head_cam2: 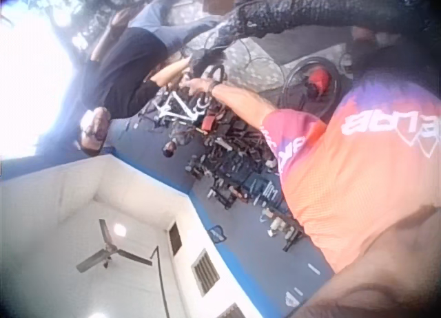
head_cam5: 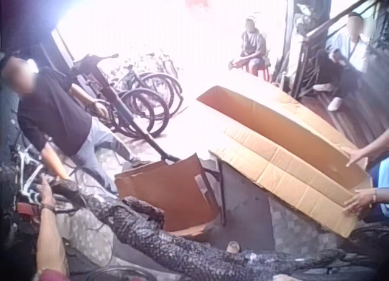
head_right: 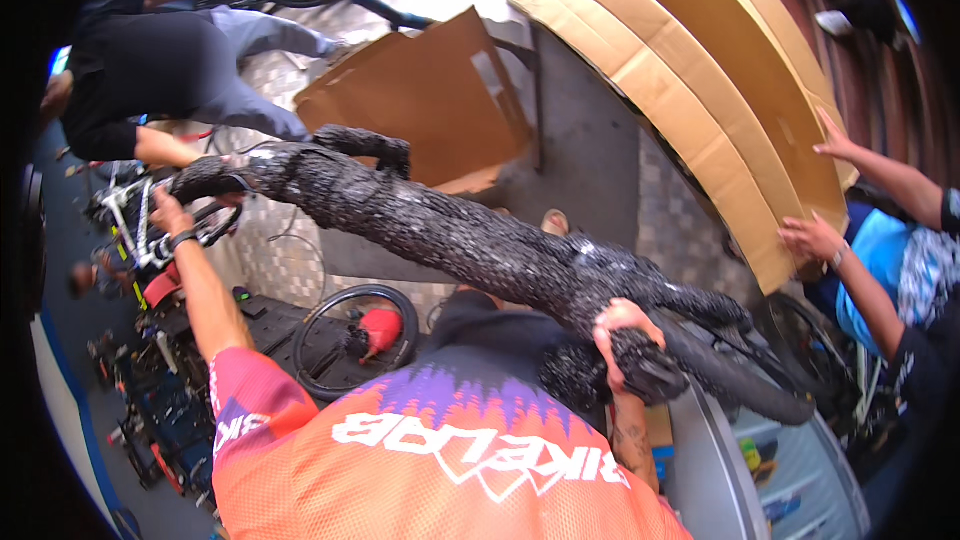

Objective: The person opens a large cardboard box using a utility knife and removes a bicycle frame wrapped in bubble wrap. They unwrap the frame and place it on the floor while another person assists with the box.

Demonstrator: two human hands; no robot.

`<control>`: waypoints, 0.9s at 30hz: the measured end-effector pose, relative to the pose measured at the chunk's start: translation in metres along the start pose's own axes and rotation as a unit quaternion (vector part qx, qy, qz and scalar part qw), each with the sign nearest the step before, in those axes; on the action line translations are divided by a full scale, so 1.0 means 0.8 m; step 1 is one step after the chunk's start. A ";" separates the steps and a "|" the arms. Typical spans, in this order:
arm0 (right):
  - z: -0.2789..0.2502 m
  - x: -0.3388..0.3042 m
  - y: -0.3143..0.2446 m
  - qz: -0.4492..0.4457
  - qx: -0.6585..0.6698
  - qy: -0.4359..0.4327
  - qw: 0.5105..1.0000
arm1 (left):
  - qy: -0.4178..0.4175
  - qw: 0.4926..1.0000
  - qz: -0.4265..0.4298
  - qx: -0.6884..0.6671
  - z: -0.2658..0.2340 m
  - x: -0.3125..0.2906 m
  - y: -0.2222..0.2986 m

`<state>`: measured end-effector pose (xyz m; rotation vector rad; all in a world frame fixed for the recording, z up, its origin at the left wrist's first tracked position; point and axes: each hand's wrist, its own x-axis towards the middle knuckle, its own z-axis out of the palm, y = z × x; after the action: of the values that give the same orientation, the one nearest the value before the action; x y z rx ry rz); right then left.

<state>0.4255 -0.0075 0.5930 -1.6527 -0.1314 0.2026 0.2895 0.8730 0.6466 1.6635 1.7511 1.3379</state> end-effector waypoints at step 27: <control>0.180 -0.026 0.108 0.005 -0.071 -0.115 0.991 | 0.016 0.977 0.026 0.211 -0.277 -0.002 -0.286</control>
<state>0.3720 0.1208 0.4964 -1.7678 -0.3183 0.3979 -0.0146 0.8246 0.5650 1.9234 2.1358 1.0671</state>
